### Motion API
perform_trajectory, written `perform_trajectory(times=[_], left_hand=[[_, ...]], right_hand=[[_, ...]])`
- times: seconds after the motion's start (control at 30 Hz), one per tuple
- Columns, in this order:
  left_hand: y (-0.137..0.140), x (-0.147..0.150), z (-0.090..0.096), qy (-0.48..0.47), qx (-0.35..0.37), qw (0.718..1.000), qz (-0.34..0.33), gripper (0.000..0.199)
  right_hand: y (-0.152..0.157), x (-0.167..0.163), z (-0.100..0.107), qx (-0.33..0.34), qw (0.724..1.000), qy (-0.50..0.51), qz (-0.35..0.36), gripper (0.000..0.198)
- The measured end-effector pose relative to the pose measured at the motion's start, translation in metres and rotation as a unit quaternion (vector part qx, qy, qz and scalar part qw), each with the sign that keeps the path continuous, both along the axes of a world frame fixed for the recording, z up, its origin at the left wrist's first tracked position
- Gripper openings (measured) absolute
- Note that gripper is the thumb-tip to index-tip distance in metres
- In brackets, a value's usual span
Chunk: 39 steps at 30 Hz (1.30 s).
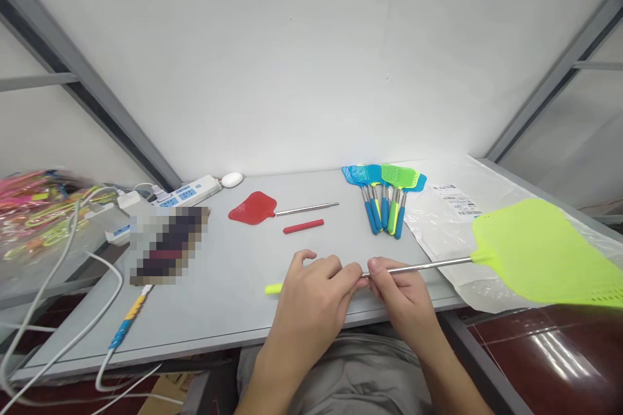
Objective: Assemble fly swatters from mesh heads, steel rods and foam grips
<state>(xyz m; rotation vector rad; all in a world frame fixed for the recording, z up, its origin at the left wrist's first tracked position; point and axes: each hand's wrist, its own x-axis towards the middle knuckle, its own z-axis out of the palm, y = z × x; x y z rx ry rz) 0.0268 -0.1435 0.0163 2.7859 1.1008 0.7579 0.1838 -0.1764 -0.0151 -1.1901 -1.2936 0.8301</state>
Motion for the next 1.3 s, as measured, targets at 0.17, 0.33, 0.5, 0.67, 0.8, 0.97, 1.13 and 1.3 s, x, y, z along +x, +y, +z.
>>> perform_trajectory(times=[0.17, 0.33, 0.5, 0.67, 0.8, 0.97, 1.13, 1.3], left_hand=[[0.003, -0.005, 0.005, -0.009, 0.022, 1.0, -0.02, 0.025], [0.007, -0.014, 0.007, 0.004, 0.032, 0.999, -0.02, 0.024], [0.025, -0.036, 0.002, 0.007, 0.073, 0.997, -0.022, 0.016], [0.044, -0.062, -0.002, -0.016, 0.167, 0.986, 0.023, 0.014], [0.05, -0.077, -0.001, -0.038, 0.208, 0.975, 0.073, 0.014], [0.046, -0.071, -0.006, -0.05, 0.21, 0.973, 0.089, 0.012], [0.034, -0.047, -0.015, -0.066, 0.151, 0.981, 0.099, 0.011], [0.022, -0.031, -0.014, -0.074, 0.131, 0.983, 0.102, 0.009]], right_hand=[[-0.007, 0.011, 0.008, -0.001, 1.0, -0.026, 0.006, 0.046], [-0.016, 0.03, 0.011, -0.01, 0.999, 0.012, -0.035, 0.045], [-0.013, 0.05, 0.013, 0.016, 0.994, 0.062, -0.086, 0.047], [-0.002, 0.063, 0.011, 0.043, 0.989, 0.094, -0.101, 0.048], [0.0, 0.072, 0.01, 0.058, 0.976, 0.164, -0.132, 0.05], [0.004, 0.072, 0.01, 0.057, 0.947, 0.255, -0.188, 0.049], [0.012, 0.046, -0.009, 0.06, 0.905, 0.314, -0.281, 0.037], [0.013, 0.014, -0.019, 0.04, 0.943, 0.292, -0.153, 0.047]])
